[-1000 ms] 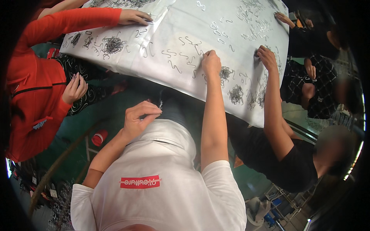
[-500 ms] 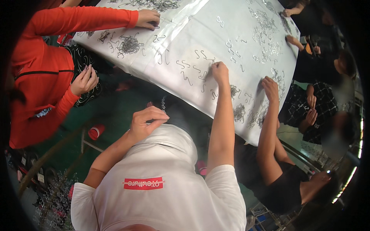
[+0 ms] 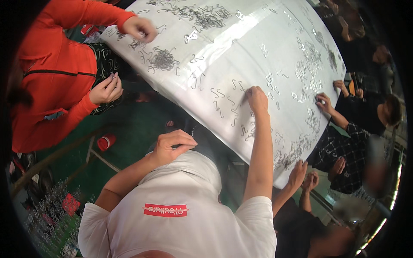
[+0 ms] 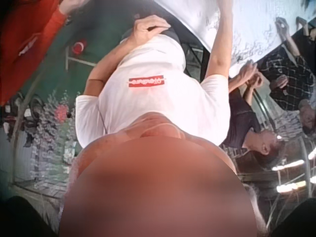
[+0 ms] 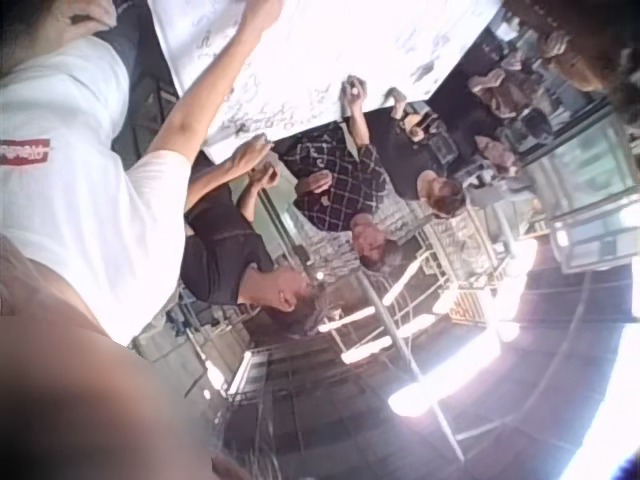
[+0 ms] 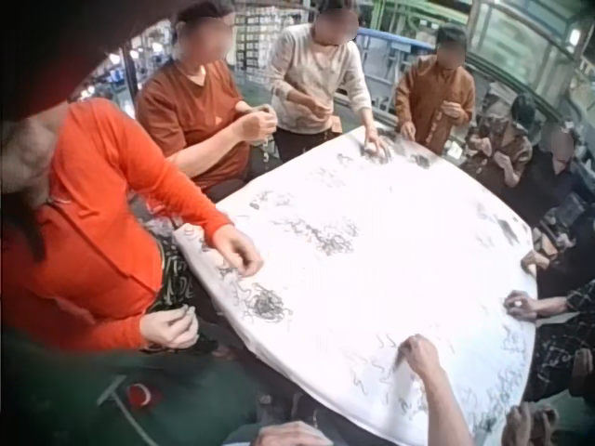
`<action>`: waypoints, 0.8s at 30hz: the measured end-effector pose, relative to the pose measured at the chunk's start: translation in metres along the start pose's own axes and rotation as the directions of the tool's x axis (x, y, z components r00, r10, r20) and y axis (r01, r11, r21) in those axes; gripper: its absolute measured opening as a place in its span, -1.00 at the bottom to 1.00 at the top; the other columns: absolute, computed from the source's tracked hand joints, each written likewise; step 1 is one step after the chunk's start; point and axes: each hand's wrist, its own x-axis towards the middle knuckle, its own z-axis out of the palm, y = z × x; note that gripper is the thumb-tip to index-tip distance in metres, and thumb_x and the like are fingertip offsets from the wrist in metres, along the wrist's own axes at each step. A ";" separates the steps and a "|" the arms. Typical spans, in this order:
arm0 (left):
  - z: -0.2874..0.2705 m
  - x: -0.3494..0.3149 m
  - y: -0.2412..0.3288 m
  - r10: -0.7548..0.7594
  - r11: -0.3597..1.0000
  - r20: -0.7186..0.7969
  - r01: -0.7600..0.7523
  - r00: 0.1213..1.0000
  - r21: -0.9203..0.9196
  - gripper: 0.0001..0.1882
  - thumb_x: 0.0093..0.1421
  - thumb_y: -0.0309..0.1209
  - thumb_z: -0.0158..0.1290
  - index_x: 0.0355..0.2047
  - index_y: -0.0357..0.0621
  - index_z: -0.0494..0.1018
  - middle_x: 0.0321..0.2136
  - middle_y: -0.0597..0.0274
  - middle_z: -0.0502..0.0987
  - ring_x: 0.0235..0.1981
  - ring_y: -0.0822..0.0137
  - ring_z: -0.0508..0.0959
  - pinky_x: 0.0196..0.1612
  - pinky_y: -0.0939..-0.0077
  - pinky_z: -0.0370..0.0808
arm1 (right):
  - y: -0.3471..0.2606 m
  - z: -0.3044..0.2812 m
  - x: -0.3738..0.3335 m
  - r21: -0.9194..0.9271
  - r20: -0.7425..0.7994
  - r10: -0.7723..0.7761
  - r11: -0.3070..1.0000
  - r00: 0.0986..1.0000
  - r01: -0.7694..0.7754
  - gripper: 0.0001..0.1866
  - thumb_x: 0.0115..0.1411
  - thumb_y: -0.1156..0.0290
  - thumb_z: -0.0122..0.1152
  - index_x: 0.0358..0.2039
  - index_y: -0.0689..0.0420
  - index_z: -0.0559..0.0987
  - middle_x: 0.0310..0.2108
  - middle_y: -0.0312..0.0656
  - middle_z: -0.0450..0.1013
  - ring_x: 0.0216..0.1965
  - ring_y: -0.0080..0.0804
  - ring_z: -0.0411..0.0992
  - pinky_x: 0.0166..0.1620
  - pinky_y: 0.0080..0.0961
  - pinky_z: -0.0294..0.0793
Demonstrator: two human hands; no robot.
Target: The person repeatedly picks up small metal links from a white table and interlocks them by hand into longer chains. They occasionally lift the assembled chains to hang them on a nearby metal rack. Other people at the table perform the same task simultaneously.
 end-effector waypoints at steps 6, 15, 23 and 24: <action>-0.004 0.002 -0.001 0.013 1.000 -0.053 -0.013 0.999 0.001 -0.80 -0.05 -0.67 0.24 -0.36 -0.21 0.60 -0.39 0.16 0.60 -0.35 0.26 0.60 -0.29 0.48 0.53 | -0.039 -0.022 0.045 0.315 0.171 -0.035 0.949 0.985 -0.021 -0.74 0.11 0.30 0.20 -0.37 0.28 0.59 -0.48 -0.01 0.54 -0.43 -0.22 0.49 -0.26 -0.37 0.43; -0.005 0.004 -0.005 -0.019 0.999 -0.192 0.027 0.981 0.042 -0.80 -0.06 -0.65 0.24 -0.37 -0.22 0.60 -0.39 0.13 0.61 -0.35 0.24 0.60 -0.29 0.46 0.54 | -0.230 -0.020 0.201 0.745 0.345 -0.297 0.663 0.890 -0.067 -0.75 0.09 0.26 0.27 -0.50 0.22 0.56 -0.62 -0.33 0.38 -0.59 -0.62 0.25 -0.50 -0.61 0.25; -0.003 0.002 -0.009 -0.067 0.996 -0.307 0.080 0.949 0.030 -0.79 -0.05 -0.65 0.24 -0.35 -0.21 0.60 -0.38 0.15 0.61 -0.33 0.25 0.60 -0.28 0.47 0.54 | -0.294 -0.004 0.272 0.763 0.392 -0.310 0.635 0.866 -0.119 -0.77 0.09 0.35 0.30 -0.58 0.19 0.50 -0.67 -0.34 0.32 -0.65 -0.61 0.20 -0.57 -0.60 0.19; -0.003 0.003 -0.010 -0.058 0.997 -0.316 0.072 0.947 0.035 -0.79 -0.06 -0.65 0.24 -0.35 -0.22 0.60 -0.38 0.16 0.61 -0.33 0.25 0.60 -0.27 0.47 0.54 | -0.297 -0.004 0.276 0.755 0.404 -0.308 0.644 0.861 -0.124 -0.75 0.09 0.36 0.30 -0.62 0.20 0.49 -0.69 -0.33 0.31 -0.68 -0.61 0.17 -0.61 -0.61 0.15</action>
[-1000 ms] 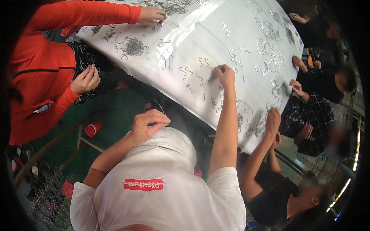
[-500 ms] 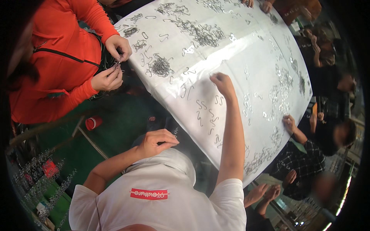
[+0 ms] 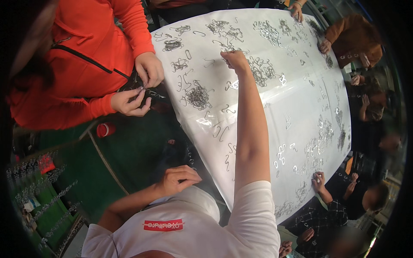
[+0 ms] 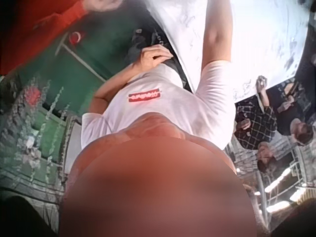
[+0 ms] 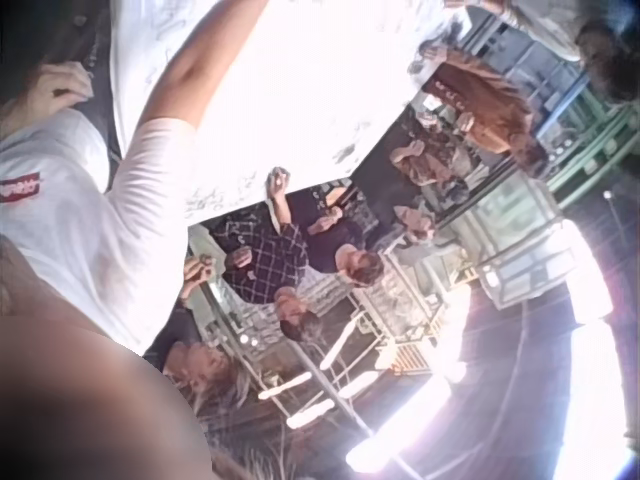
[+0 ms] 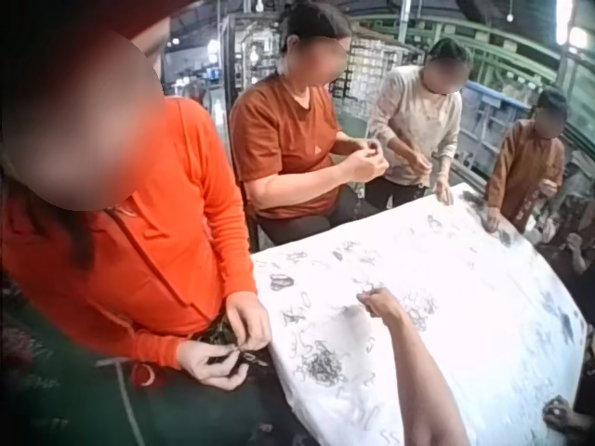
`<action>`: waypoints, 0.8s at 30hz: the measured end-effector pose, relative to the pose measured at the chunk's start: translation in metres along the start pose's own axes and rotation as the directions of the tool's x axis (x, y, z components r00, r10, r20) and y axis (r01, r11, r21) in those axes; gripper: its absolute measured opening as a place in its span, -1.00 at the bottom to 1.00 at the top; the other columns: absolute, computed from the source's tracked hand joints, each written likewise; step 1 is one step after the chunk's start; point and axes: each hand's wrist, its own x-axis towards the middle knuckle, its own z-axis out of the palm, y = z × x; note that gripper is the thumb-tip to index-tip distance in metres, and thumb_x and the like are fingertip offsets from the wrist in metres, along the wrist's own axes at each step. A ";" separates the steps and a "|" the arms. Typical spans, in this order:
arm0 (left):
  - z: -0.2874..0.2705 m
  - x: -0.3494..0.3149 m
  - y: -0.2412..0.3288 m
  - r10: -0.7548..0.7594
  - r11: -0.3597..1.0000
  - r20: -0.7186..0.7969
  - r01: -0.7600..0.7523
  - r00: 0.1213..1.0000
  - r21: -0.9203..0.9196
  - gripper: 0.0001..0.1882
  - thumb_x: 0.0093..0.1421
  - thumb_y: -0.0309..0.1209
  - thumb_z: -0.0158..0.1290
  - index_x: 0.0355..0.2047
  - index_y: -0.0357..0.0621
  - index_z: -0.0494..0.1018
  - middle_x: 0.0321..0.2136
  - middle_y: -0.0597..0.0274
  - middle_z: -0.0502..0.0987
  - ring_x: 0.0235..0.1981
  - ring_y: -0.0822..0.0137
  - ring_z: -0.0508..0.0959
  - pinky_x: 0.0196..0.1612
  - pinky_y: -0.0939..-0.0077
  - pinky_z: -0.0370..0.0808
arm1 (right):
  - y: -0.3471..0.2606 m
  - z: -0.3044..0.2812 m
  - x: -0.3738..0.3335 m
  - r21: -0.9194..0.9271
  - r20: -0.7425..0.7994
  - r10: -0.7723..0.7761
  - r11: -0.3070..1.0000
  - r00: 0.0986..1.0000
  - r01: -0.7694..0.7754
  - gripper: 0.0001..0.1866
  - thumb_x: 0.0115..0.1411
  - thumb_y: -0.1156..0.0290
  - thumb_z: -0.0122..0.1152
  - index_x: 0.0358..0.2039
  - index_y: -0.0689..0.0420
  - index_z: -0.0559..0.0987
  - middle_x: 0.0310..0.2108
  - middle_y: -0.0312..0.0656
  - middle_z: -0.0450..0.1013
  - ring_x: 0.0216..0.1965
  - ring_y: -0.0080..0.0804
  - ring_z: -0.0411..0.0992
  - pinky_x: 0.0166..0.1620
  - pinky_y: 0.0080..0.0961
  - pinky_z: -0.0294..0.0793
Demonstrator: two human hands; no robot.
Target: The person repeatedly picks up small metal links from a white table and interlocks them by hand into longer chains. They occasionally lift the assembled chains to hang them on a nearby metal rack. Other people at the table perform the same task simultaneously.
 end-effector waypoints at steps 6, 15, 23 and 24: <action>0.000 0.002 -0.003 0.026 1.000 -0.010 -0.026 1.000 0.008 -0.81 -0.04 -0.64 0.24 -0.36 -0.25 0.59 -0.38 0.15 0.61 -0.32 0.25 0.60 -0.26 0.46 0.54 | -0.002 0.004 0.016 0.001 0.007 0.088 0.996 0.996 -0.088 -0.72 0.07 0.41 0.31 -0.70 0.19 0.47 -0.72 -0.33 0.29 -0.71 -0.60 0.17 -0.64 -0.60 0.12; 0.007 -0.001 -0.007 0.022 0.999 0.035 -0.020 0.999 -0.047 -0.79 -0.02 -0.67 0.21 -0.33 -0.21 0.59 -0.34 0.20 0.61 -0.30 0.27 0.60 -0.23 0.47 0.56 | 0.008 -0.002 0.026 -0.118 0.061 0.148 0.983 0.987 -0.140 -0.75 0.13 0.31 0.29 -0.61 0.11 0.50 -0.67 -0.37 0.32 -0.67 -0.60 0.21 -0.57 -0.61 0.22; 0.005 0.002 -0.007 0.032 0.998 0.039 -0.030 0.999 -0.053 -0.79 -0.03 -0.67 0.21 -0.33 -0.22 0.59 -0.33 0.20 0.61 -0.29 0.26 0.59 -0.22 0.45 0.55 | -0.005 -0.001 0.022 -0.003 -0.008 0.106 0.994 0.994 -0.106 -0.75 0.11 0.33 0.28 -0.64 0.09 0.47 -0.67 -0.38 0.30 -0.65 -0.59 0.20 -0.55 -0.60 0.21; 0.004 0.003 -0.007 0.027 0.998 0.040 -0.025 0.999 -0.057 -0.79 -0.03 -0.67 0.21 -0.33 -0.23 0.59 -0.33 0.19 0.61 -0.29 0.26 0.59 -0.22 0.45 0.55 | -0.007 0.002 0.022 0.031 -0.023 0.093 0.995 0.995 -0.092 -0.74 0.10 0.35 0.28 -0.66 0.09 0.46 -0.69 -0.37 0.29 -0.67 -0.59 0.19 -0.57 -0.59 0.19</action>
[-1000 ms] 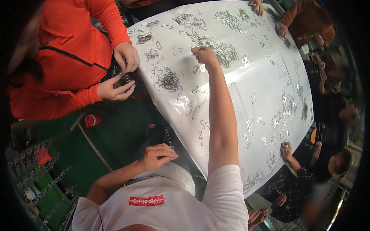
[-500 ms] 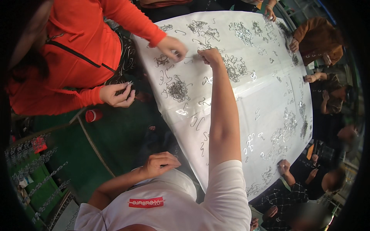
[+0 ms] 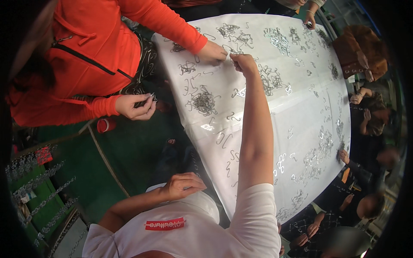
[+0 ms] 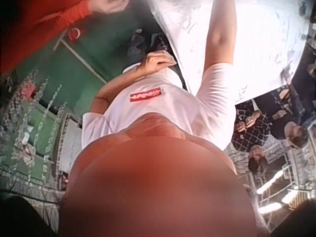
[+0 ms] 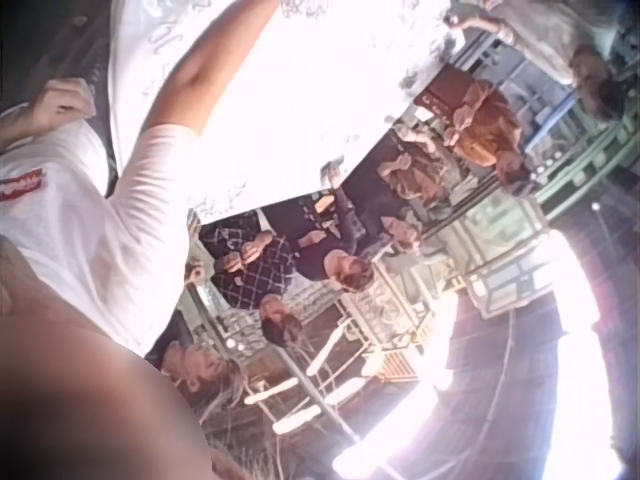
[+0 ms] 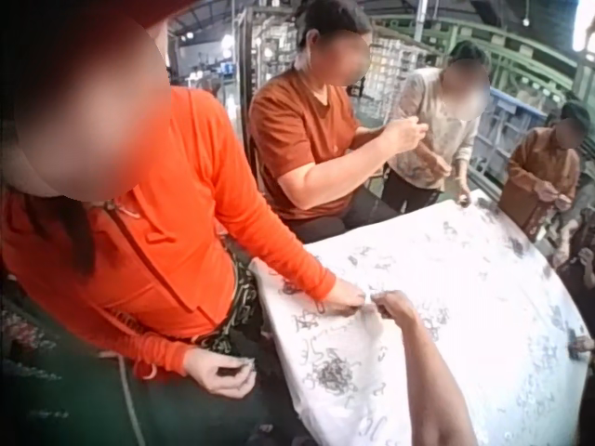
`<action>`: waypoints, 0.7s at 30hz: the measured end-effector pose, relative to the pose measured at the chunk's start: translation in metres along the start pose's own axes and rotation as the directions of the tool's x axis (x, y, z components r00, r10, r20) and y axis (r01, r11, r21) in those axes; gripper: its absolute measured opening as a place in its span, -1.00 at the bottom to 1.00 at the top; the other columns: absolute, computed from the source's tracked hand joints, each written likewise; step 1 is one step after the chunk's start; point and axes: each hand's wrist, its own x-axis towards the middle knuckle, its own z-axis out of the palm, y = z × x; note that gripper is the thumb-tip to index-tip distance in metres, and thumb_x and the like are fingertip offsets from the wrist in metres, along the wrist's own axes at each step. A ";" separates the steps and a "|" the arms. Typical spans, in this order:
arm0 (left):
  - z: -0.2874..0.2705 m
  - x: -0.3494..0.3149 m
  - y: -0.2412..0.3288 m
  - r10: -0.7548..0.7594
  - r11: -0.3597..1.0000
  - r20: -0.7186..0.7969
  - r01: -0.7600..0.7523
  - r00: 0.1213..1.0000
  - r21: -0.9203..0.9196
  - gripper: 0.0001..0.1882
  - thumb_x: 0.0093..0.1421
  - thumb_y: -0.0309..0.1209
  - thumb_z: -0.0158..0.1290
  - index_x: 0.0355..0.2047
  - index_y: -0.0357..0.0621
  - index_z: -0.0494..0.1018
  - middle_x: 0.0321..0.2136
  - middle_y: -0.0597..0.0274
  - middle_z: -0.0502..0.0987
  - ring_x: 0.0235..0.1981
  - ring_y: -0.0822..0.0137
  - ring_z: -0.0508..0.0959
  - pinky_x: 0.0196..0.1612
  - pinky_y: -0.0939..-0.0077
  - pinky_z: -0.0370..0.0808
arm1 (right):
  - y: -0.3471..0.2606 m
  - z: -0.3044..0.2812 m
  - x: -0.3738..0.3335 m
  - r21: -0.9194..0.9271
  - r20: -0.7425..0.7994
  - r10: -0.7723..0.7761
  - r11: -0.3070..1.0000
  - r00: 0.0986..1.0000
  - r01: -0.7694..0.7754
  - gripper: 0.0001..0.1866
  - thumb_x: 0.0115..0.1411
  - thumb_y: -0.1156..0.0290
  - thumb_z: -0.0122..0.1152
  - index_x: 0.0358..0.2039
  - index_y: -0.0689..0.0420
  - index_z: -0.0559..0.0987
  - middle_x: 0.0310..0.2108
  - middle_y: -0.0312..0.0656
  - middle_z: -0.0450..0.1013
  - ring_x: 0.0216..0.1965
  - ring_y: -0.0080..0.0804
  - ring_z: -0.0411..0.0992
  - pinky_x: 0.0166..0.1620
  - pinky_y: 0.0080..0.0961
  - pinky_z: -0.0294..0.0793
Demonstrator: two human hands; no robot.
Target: The person repeatedly picks up small metal links from a white table and interlocks them by hand into longer chains. They occasionally lift the assembled chains to hang them on a nearby metal rack. Other people at the table perform the same task simultaneously.
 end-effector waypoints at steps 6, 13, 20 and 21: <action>-0.002 0.000 0.001 -0.001 1.000 0.014 0.001 1.000 0.014 -0.79 -0.03 -0.65 0.22 -0.33 -0.21 0.59 -0.34 0.19 0.61 -0.28 0.25 0.59 -0.21 0.44 0.55 | -0.019 0.008 0.001 0.027 0.082 -0.040 0.999 0.996 0.038 -0.76 0.14 0.31 0.26 -0.59 0.07 0.46 -0.65 -0.40 0.30 -0.63 -0.62 0.20 -0.52 -0.65 0.22; -0.005 -0.005 0.001 0.003 1.000 -0.005 -0.003 1.000 0.006 -0.78 -0.03 -0.67 0.21 -0.33 -0.21 0.59 -0.34 0.19 0.60 -0.29 0.25 0.59 -0.21 0.44 0.55 | -0.017 0.026 0.007 -0.129 0.117 0.014 0.992 0.993 0.002 -0.78 0.11 0.37 0.27 -0.60 0.16 0.50 -0.68 -0.35 0.31 -0.67 -0.60 0.20 -0.59 -0.61 0.20; -0.005 -0.005 0.003 0.019 1.000 -0.021 -0.020 1.000 -0.006 -0.78 -0.04 -0.68 0.21 -0.34 -0.22 0.59 -0.34 0.19 0.61 -0.30 0.26 0.59 -0.22 0.46 0.55 | -0.008 0.019 0.012 -0.180 0.025 -0.029 0.983 0.999 0.033 -0.76 0.05 0.37 0.33 -0.63 0.22 0.52 -0.71 -0.33 0.32 -0.71 -0.61 0.21 -0.64 -0.61 0.19; -0.005 -0.005 0.003 0.016 1.000 -0.019 -0.016 1.000 -0.014 -0.78 -0.04 -0.68 0.21 -0.34 -0.23 0.58 -0.34 0.19 0.61 -0.30 0.26 0.59 -0.22 0.46 0.55 | -0.007 0.020 0.013 -0.193 0.023 -0.067 0.979 0.997 0.070 -0.77 0.04 0.36 0.34 -0.61 0.24 0.54 -0.70 -0.32 0.33 -0.70 -0.61 0.23 -0.63 -0.62 0.22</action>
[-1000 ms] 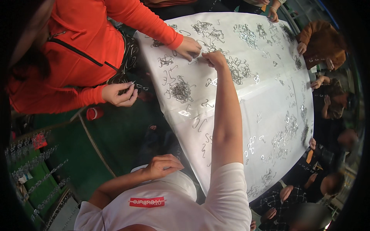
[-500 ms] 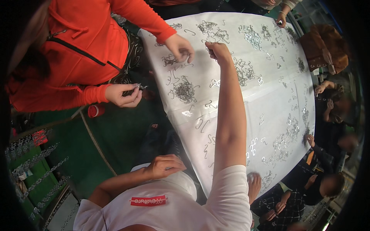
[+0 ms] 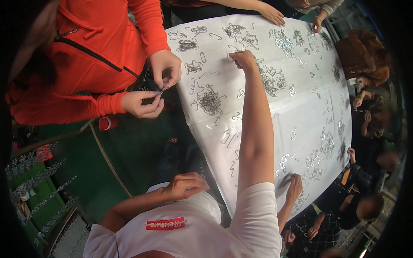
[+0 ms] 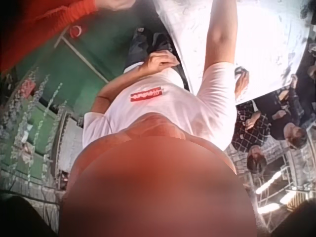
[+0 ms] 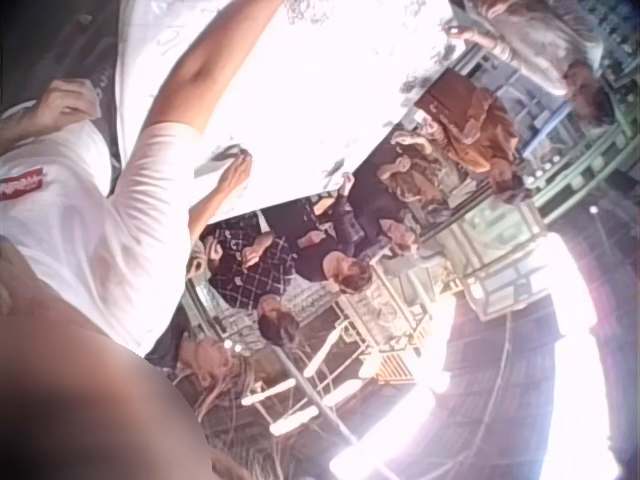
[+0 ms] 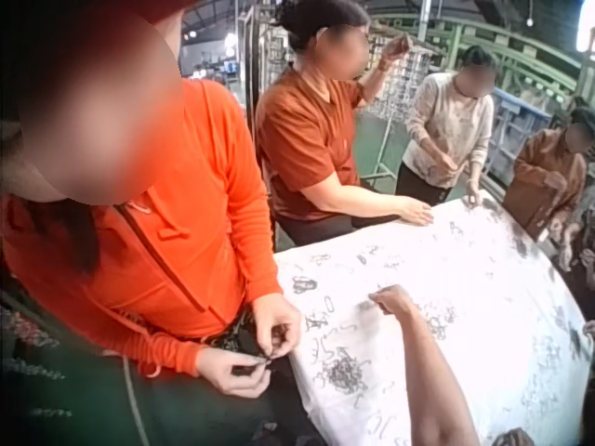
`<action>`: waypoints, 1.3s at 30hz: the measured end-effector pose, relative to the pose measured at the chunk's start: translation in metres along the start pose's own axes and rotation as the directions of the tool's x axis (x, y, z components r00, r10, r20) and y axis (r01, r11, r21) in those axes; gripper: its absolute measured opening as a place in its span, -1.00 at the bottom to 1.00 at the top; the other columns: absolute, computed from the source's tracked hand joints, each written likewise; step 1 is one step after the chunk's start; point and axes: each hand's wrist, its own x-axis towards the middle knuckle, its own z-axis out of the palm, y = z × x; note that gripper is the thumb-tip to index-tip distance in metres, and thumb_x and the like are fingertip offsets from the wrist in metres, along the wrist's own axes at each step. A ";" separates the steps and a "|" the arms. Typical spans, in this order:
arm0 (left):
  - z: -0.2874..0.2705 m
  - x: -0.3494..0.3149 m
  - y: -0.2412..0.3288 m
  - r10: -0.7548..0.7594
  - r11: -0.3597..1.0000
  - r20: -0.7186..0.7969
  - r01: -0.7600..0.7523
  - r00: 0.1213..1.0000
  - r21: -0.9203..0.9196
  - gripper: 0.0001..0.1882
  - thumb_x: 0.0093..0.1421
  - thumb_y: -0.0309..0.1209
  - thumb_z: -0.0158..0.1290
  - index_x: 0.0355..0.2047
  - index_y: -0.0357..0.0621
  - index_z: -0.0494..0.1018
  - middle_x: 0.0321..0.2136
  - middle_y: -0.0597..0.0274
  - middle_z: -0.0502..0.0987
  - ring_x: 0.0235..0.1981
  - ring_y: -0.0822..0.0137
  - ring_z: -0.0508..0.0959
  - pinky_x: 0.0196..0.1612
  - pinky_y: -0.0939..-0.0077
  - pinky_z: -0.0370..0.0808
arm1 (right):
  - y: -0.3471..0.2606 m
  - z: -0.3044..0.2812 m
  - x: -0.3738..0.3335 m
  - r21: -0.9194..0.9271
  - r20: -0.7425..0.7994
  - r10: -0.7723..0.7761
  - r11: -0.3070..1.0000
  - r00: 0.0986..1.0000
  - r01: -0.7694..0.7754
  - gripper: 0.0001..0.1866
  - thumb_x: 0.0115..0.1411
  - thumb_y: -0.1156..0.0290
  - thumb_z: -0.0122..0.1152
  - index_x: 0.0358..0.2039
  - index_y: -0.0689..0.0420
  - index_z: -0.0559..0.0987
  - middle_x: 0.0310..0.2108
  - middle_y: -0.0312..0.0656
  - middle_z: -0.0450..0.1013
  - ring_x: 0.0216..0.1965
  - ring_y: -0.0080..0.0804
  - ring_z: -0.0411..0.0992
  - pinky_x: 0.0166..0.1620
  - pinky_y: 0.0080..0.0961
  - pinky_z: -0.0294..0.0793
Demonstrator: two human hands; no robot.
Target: The person repeatedly picks up small metal links from a white table and interlocks them by hand into longer chains. They occasionally lift the assembled chains to hang them on a nearby metal rack. Other people at the table perform the same task simultaneously.
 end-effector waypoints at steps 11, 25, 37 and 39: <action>0.001 -0.002 0.001 -0.020 0.999 -0.033 0.021 0.999 0.039 -0.81 -0.01 -0.64 0.21 -0.33 -0.22 0.60 -0.36 0.20 0.61 -0.31 0.27 0.59 -0.23 0.44 0.55 | -0.051 0.106 0.034 -0.646 0.109 -0.513 0.615 0.851 0.453 -0.77 0.01 0.42 0.23 -0.27 0.01 0.67 -0.26 -0.07 0.57 -0.18 -0.14 0.53 -0.08 -0.32 0.50; -0.012 0.007 0.006 0.063 0.996 0.206 -0.074 0.976 0.044 -0.80 -0.08 -0.67 0.24 -0.38 -0.24 0.59 -0.41 0.13 0.59 -0.36 0.22 0.59 -0.29 0.44 0.54 | 0.044 0.049 -0.193 -0.298 -0.387 -0.575 0.817 0.720 0.493 -0.78 0.04 0.58 0.18 -0.26 0.11 0.58 -0.31 -0.08 0.46 -0.38 -0.15 0.49 -0.27 -0.30 0.45; -0.019 0.000 0.010 0.011 0.996 0.459 -0.051 0.888 0.075 -0.77 -0.03 -0.76 0.15 -0.36 -0.23 0.56 -0.40 0.15 0.58 -0.35 0.33 0.58 -0.24 0.53 0.50 | 0.279 0.032 -0.457 0.075 -0.976 0.196 0.706 0.092 -0.704 -0.69 0.04 0.40 0.28 -0.15 0.09 0.56 -0.13 -0.08 0.42 -0.09 -0.11 0.38 -0.04 -0.29 0.40; -0.018 -0.005 0.011 -0.005 0.998 0.473 -0.028 0.881 0.062 -0.77 -0.03 -0.76 0.15 -0.35 -0.23 0.56 -0.39 0.15 0.58 -0.35 0.34 0.58 -0.25 0.55 0.50 | 0.292 0.033 -0.455 0.125 -0.977 0.211 0.661 0.024 -0.740 -0.66 0.04 0.38 0.30 -0.13 0.13 0.56 -0.15 -0.07 0.44 -0.12 -0.14 0.41 -0.03 -0.31 0.41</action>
